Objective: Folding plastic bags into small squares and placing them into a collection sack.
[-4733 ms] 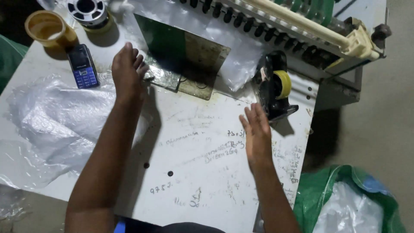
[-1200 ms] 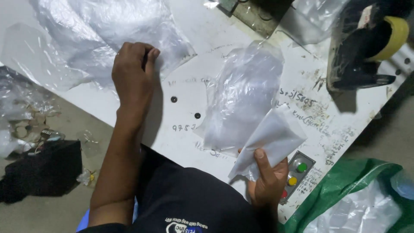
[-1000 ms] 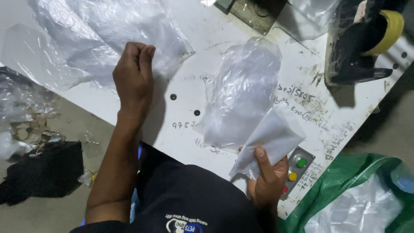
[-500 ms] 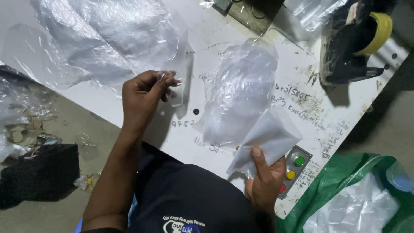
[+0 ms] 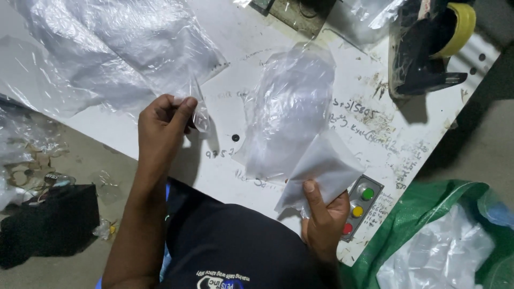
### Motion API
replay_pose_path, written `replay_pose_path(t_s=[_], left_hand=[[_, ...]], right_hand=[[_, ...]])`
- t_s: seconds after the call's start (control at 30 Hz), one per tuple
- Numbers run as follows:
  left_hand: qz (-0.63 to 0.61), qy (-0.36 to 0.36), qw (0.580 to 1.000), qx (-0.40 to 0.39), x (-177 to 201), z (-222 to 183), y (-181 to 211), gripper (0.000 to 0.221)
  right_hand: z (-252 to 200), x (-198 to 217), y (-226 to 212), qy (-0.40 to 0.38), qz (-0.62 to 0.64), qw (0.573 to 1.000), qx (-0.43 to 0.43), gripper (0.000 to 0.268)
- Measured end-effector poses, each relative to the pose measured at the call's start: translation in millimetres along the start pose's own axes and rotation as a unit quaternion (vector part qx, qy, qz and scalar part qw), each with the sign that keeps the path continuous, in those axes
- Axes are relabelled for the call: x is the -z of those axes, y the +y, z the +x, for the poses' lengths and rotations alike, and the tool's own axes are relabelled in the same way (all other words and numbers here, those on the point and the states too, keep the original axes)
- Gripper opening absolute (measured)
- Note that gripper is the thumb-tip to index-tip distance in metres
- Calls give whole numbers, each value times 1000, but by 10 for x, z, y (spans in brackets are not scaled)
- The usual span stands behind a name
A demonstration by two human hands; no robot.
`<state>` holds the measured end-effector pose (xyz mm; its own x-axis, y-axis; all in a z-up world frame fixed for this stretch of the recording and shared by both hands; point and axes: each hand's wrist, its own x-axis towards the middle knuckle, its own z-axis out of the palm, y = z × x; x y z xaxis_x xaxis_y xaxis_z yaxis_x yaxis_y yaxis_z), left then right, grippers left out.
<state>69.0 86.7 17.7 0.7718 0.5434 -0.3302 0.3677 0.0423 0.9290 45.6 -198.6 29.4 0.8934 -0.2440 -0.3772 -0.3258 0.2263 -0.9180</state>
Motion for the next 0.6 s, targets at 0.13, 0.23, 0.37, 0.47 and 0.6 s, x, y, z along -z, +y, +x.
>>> replay_pose_path(t_s=[0.13,0.23,0.37,0.47,0.6], left_hand=[[-32,-32,998,-50,-87,-139,82,13],[-17,-84,992,-90,-309,-333,56,12],[-43,-309,947,76,-620,-517,-7,28],[-307,-236,884,262,-777,-471,-278,41],[-268,-227,914,205,-815,-575,-31,45]], right_hand=[[7,105,73,-49,-30,998,28,35],[-26,-81,-208,-140,-108,984,35,44],[43,-149,-165,-219,-247,944,-20,30],[97,-203,-44,-194,-2,981,26,35],[28,-168,-105,-156,-84,982,61,28]])
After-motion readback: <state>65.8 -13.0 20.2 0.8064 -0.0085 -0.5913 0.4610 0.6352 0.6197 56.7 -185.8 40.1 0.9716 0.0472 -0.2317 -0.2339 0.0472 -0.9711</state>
